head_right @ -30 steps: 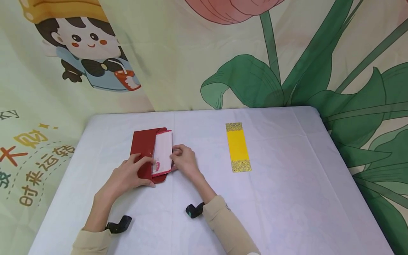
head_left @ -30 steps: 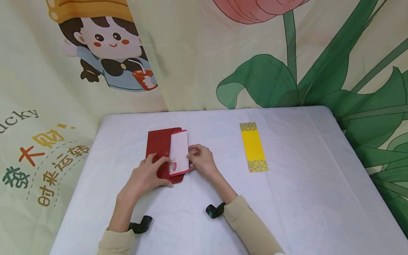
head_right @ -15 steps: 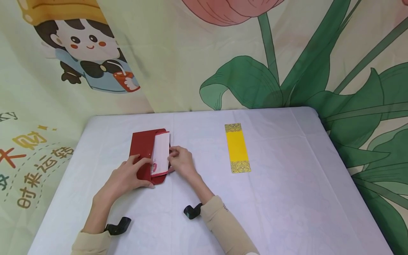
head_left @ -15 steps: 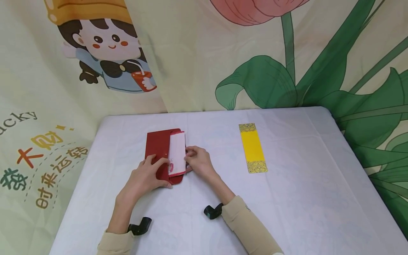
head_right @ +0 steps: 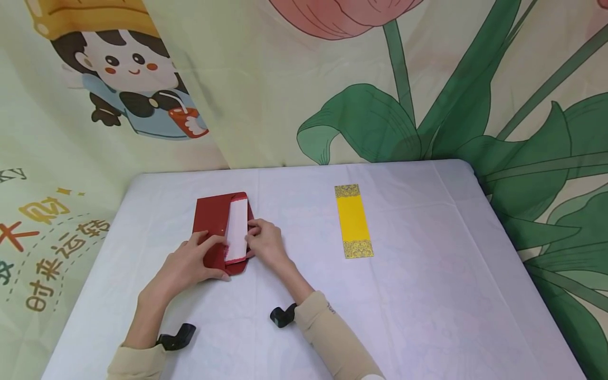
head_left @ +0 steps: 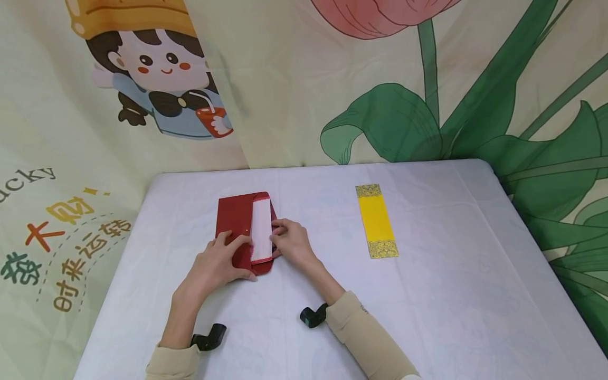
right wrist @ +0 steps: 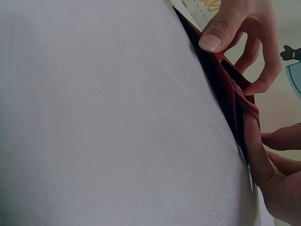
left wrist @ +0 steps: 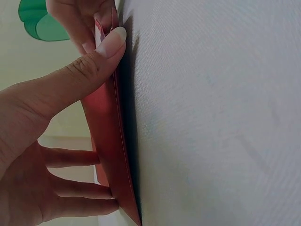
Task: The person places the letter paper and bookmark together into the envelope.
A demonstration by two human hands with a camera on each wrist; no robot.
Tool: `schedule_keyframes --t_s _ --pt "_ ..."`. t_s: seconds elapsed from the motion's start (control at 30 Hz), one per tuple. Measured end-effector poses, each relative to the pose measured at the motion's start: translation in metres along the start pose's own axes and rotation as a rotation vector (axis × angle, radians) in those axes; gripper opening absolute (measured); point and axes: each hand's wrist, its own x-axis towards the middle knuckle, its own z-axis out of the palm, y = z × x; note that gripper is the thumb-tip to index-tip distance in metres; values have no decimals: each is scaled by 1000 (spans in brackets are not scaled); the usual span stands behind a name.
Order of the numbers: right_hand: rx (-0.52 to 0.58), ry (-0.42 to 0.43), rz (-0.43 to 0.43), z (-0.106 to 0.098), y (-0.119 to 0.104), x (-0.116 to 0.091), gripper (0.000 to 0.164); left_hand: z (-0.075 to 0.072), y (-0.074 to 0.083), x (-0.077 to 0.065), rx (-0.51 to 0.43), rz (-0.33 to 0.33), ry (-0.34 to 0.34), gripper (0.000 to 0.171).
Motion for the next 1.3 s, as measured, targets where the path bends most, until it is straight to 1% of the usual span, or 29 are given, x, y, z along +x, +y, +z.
schedule_keyframes --t_s 0.23,0.53,0.77,1.0,1.1,1.3 --pt "-17 -4 3 6 0 3 37 1 -1 0 -7 1 2 81" --pt "-63 -11 -28 10 -3 4 39 0 -2 0 1 8 -1 80" --pt "-55 -26 -45 13 -4 6 38 0 -2 0 -1 3 -4 80" --pt "-69 -43 -59 18 -6 9 38 0 -1 1 -4 12 -1 79" --pt "-69 -57 -63 19 -8 8 38 -1 0 1 -2 5 0 78" --pt "-82 -57 -72 24 -7 9 38 -2 0 1 0 2 -4 79"
